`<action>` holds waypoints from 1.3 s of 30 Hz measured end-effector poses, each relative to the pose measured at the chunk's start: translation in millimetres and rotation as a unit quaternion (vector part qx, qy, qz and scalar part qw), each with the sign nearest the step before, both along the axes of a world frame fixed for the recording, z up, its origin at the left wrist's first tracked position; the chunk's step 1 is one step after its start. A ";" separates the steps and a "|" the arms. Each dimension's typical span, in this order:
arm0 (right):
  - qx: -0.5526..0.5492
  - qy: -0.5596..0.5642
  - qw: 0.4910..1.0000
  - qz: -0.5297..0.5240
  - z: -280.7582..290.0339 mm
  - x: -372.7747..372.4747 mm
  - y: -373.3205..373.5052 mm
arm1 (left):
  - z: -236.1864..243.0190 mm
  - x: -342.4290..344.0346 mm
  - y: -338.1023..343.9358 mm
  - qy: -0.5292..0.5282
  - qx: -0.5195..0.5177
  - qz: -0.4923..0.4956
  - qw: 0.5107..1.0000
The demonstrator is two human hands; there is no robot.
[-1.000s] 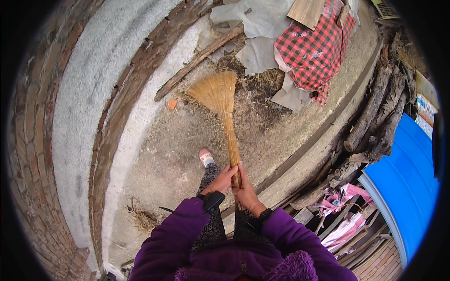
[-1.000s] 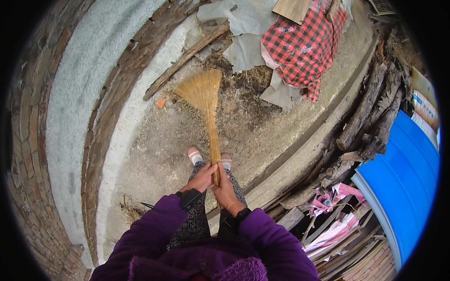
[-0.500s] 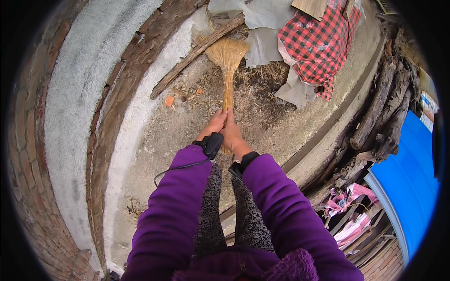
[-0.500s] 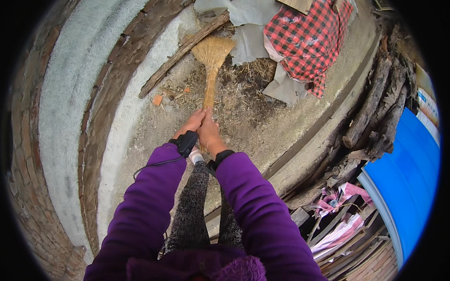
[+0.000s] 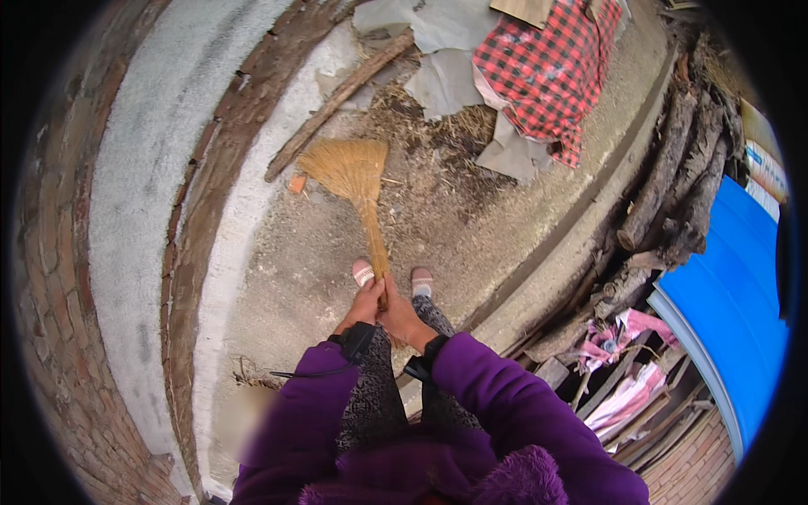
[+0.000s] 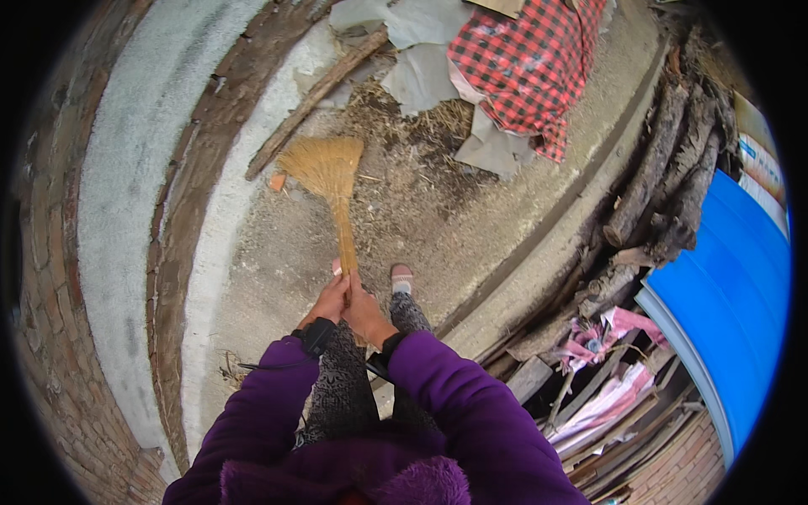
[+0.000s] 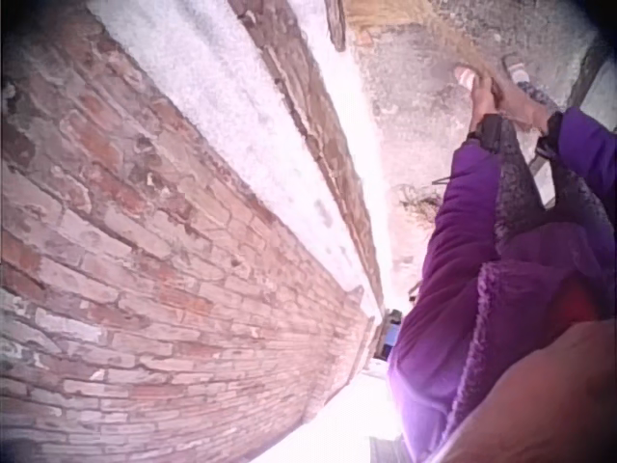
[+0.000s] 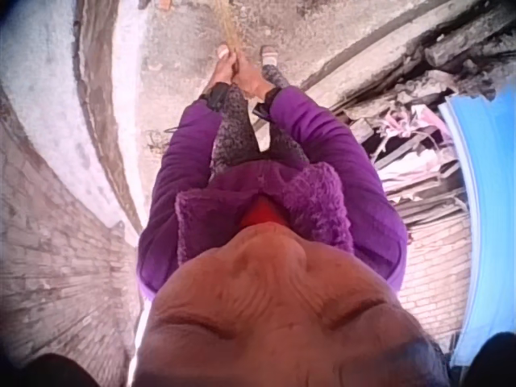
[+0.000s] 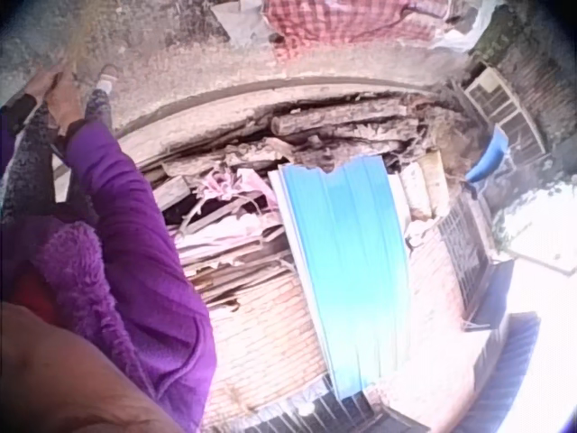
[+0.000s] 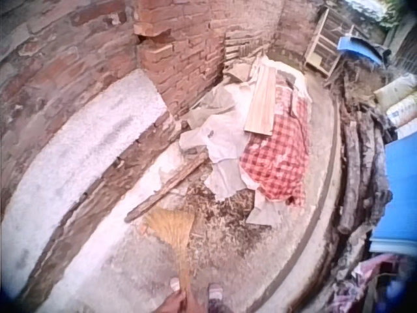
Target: The person sweeps a cluttered outdoor area with a traditional straw broom, gathering dry straw and debris into a pile. They move around the space, sweeping near stacked wood, plastic sheeting, and a small planter box.
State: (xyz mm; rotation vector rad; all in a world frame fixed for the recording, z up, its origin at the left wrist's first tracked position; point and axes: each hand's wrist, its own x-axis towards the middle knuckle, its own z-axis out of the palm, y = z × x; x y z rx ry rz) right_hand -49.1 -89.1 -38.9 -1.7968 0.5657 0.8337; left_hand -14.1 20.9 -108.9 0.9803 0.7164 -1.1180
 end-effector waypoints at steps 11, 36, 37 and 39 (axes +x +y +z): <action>0.427 0.079 0.758 -0.486 119.8 -127.2 -83.2 | 89.1 -79.3 -89.1 0.081 -0.192 -0.072 0.975; 0.391 0.104 0.763 -0.505 81.6 -66.5 -130.4 | 67.4 -27.7 -160.0 -0.172 0.114 -0.361 0.910; 0.381 0.115 0.766 -0.504 85.9 -67.5 -132.3 | 76.6 -27.0 -163.0 -0.226 0.139 -0.376 0.888; 0.381 0.106 0.769 -0.502 95.8 -76.2 -134.0 | 93.3 -31.3 -165.8 -0.252 0.145 -0.373 0.881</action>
